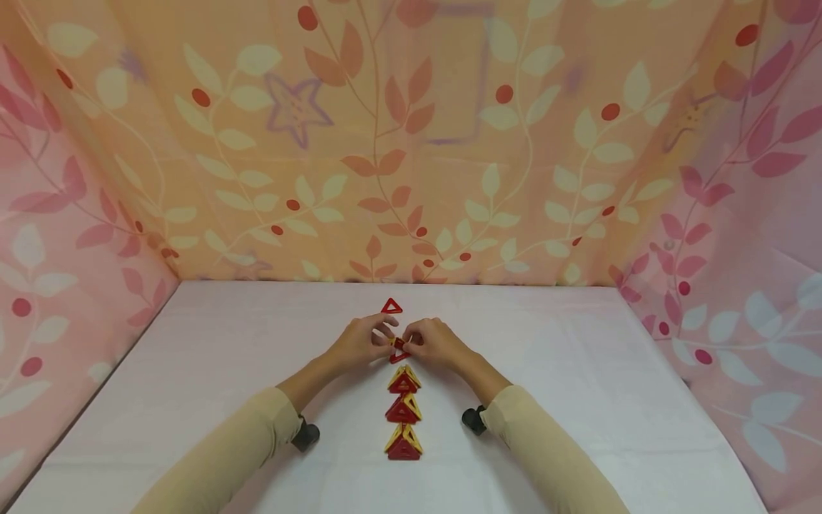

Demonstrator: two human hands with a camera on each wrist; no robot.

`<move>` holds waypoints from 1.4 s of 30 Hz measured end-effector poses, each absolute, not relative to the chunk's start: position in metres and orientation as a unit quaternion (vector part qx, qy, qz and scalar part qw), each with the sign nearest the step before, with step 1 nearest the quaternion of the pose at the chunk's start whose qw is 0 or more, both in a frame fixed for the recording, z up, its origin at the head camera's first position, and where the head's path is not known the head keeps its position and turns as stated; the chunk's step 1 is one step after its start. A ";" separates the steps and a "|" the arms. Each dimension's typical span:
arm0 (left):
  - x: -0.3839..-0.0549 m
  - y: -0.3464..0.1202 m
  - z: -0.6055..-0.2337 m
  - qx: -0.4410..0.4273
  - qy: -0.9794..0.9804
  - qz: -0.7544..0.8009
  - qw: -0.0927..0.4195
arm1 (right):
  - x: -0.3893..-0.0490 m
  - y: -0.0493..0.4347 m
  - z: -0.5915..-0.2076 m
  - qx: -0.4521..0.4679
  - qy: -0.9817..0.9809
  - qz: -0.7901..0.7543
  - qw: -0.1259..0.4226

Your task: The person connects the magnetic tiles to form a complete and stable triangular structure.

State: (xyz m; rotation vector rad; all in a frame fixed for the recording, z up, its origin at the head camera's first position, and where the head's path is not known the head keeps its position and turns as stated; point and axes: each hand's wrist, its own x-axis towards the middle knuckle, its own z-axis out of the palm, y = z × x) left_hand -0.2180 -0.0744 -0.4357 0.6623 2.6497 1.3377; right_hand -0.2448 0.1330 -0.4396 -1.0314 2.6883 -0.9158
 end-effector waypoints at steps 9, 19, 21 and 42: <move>-0.221 -0.078 -0.438 0.238 0.872 0.427 0.036 | -0.245 0.134 -0.438 -0.343 0.885 -0.309 0.063; -0.222 -0.081 -0.439 0.226 0.879 0.417 0.052 | -0.241 0.133 -0.436 -0.316 0.889 -0.320 0.083; -0.222 -0.083 -0.440 0.224 0.878 0.421 0.051 | -0.241 0.131 -0.436 -0.318 0.885 -0.329 0.087; -0.225 -0.095 -0.440 0.214 0.877 0.428 0.056 | -0.297 0.116 -0.416 -0.268 0.897 -0.335 0.110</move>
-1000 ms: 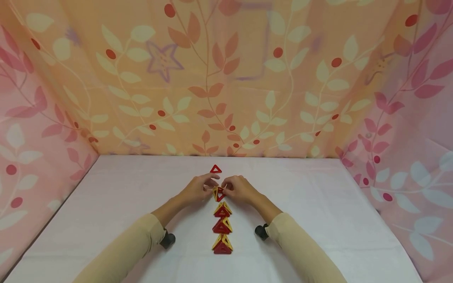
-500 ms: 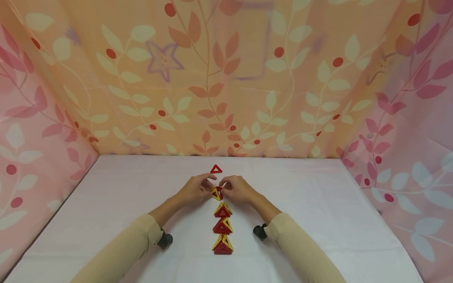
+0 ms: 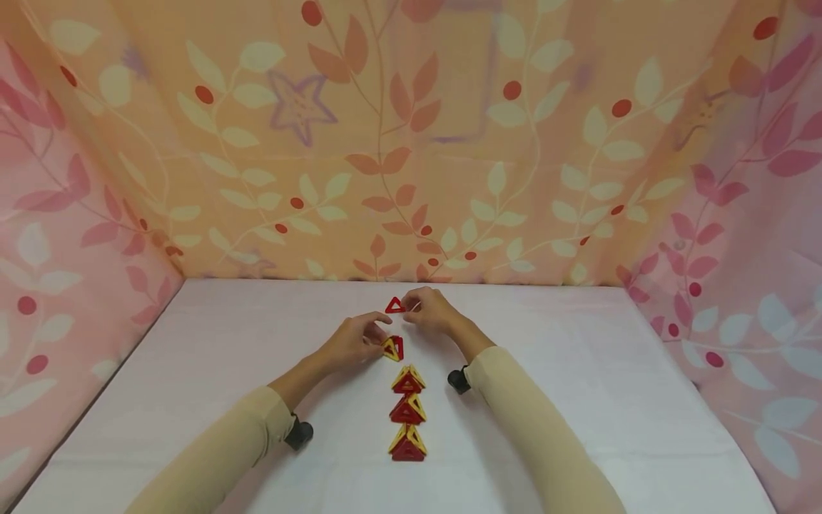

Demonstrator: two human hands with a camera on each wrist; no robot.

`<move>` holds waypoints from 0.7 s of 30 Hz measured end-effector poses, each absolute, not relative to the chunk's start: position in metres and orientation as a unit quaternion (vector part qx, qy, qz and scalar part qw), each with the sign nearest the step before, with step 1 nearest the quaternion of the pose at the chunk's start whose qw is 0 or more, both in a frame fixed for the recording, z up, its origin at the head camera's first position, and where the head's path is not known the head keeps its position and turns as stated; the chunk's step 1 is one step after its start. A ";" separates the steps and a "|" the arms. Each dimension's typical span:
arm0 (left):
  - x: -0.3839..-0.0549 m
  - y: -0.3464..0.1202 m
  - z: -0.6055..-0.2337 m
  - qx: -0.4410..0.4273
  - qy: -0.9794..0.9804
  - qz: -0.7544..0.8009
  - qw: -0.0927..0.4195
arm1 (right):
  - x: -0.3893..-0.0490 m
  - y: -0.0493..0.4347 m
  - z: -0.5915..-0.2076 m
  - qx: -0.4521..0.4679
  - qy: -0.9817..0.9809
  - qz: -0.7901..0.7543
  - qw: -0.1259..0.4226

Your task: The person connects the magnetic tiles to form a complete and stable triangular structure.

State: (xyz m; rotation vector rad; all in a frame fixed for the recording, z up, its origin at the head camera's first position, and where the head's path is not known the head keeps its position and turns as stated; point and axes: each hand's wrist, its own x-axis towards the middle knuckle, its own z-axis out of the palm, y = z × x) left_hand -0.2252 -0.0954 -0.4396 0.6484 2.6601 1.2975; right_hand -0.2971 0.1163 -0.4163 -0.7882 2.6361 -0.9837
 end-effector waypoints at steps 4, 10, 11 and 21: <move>-0.226 -0.095 -0.440 0.217 0.875 0.430 0.050 | -0.311 0.111 -0.419 -0.269 0.903 -0.321 0.100; -0.227 -0.096 -0.441 0.211 0.877 0.428 0.047 | -0.324 0.101 -0.420 -0.275 0.907 -0.307 0.087; -0.227 -0.096 -0.441 0.210 0.878 0.428 0.047 | -0.325 0.099 -0.420 -0.274 0.908 -0.303 0.087; -0.226 -0.095 -0.442 0.206 0.878 0.428 0.051 | -0.323 0.096 -0.426 -0.271 0.916 -0.274 0.106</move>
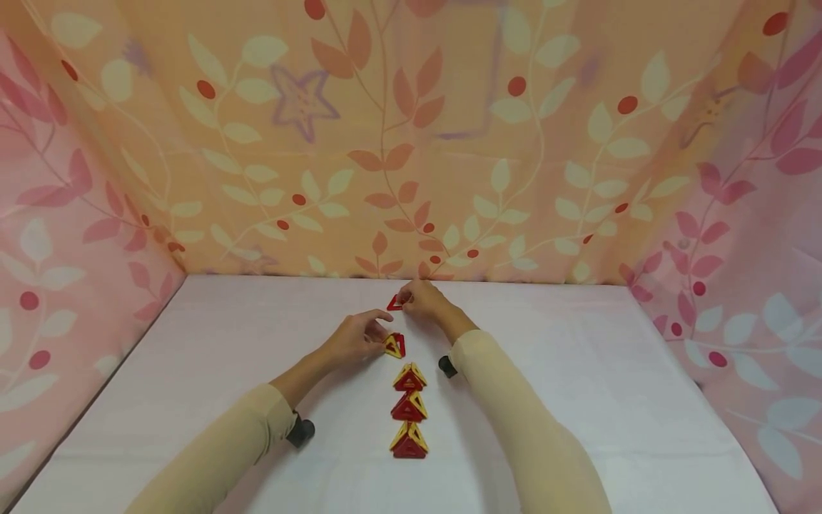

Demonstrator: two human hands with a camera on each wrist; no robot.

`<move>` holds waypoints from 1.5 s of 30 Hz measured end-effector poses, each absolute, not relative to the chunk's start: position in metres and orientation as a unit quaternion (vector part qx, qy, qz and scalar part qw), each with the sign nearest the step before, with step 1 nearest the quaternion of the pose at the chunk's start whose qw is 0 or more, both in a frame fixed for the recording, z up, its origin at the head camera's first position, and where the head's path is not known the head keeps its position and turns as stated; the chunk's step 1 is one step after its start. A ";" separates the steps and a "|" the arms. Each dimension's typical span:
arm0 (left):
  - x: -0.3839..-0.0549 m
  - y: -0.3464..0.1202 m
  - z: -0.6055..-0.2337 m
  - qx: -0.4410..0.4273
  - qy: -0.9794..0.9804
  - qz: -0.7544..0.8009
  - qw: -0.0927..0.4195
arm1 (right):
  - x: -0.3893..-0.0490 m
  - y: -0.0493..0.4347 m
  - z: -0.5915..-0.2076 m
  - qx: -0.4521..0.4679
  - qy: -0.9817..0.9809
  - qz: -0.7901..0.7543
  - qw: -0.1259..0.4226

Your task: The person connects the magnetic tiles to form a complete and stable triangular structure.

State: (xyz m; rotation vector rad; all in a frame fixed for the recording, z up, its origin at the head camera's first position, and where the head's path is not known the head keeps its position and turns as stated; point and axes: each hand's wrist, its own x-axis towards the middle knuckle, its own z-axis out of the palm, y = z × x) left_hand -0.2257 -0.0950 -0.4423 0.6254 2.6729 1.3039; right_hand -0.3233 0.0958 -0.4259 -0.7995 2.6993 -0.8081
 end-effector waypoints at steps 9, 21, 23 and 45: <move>-0.225 -0.095 -0.437 0.218 0.875 0.430 0.042 | -0.321 0.106 -0.424 -0.287 0.921 -0.246 0.091; -0.224 -0.093 -0.438 0.217 0.877 0.426 0.039 | -0.307 0.124 -0.425 -0.318 0.913 -0.242 0.087; -0.224 -0.093 -0.438 0.216 0.878 0.426 0.039 | -0.304 0.127 -0.425 -0.318 0.914 -0.236 0.086; -0.222 -0.093 -0.443 0.203 0.883 0.422 0.042 | -0.276 0.157 -0.432 -0.293 0.902 -0.292 0.123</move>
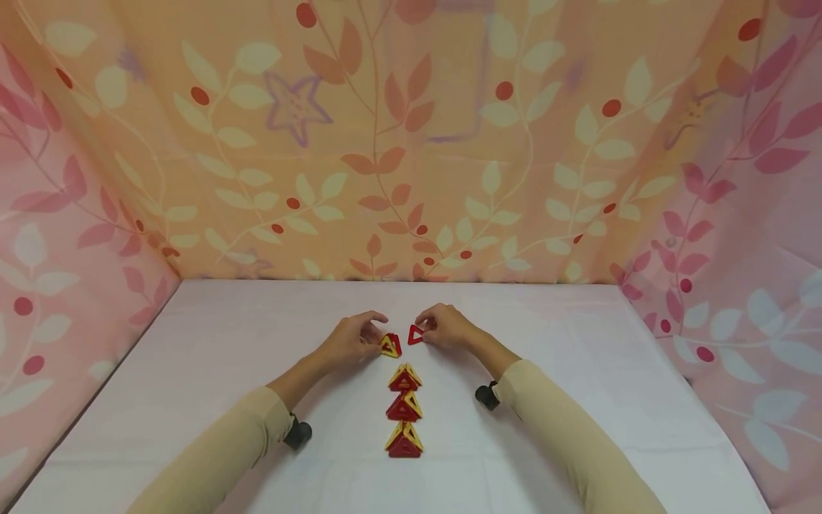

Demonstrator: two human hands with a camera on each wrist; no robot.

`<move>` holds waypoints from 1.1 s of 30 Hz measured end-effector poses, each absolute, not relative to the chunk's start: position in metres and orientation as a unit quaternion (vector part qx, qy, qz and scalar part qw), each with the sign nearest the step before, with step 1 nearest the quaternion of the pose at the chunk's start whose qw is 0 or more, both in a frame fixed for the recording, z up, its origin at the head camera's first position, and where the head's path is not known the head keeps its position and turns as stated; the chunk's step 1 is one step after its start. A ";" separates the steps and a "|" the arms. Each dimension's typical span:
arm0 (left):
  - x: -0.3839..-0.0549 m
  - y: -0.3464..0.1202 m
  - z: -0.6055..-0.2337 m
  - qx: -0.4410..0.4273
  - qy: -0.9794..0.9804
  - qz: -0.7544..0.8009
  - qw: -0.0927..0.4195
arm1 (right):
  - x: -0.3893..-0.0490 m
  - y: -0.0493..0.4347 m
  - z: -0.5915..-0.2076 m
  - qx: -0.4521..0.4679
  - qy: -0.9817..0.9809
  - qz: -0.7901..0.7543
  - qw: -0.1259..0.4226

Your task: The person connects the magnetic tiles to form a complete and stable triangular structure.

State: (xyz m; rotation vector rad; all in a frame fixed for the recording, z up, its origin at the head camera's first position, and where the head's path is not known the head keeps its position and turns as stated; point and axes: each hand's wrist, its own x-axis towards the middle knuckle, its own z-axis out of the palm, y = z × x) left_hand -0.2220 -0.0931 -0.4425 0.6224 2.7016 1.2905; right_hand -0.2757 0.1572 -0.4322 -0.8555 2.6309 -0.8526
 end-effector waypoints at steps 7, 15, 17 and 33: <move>-0.222 -0.092 -0.441 0.202 0.883 0.422 0.043 | -0.268 0.160 -0.432 -0.294 0.901 -0.290 0.129; -0.221 -0.093 -0.440 0.198 0.883 0.424 0.041 | -0.262 0.162 -0.432 -0.321 0.893 -0.290 0.125; -0.221 -0.092 -0.440 0.197 0.883 0.424 0.040 | -0.262 0.162 -0.431 -0.321 0.891 -0.294 0.128; -0.223 -0.087 -0.441 0.202 0.884 0.420 0.046 | -0.264 0.156 -0.434 -0.335 0.882 -0.299 0.142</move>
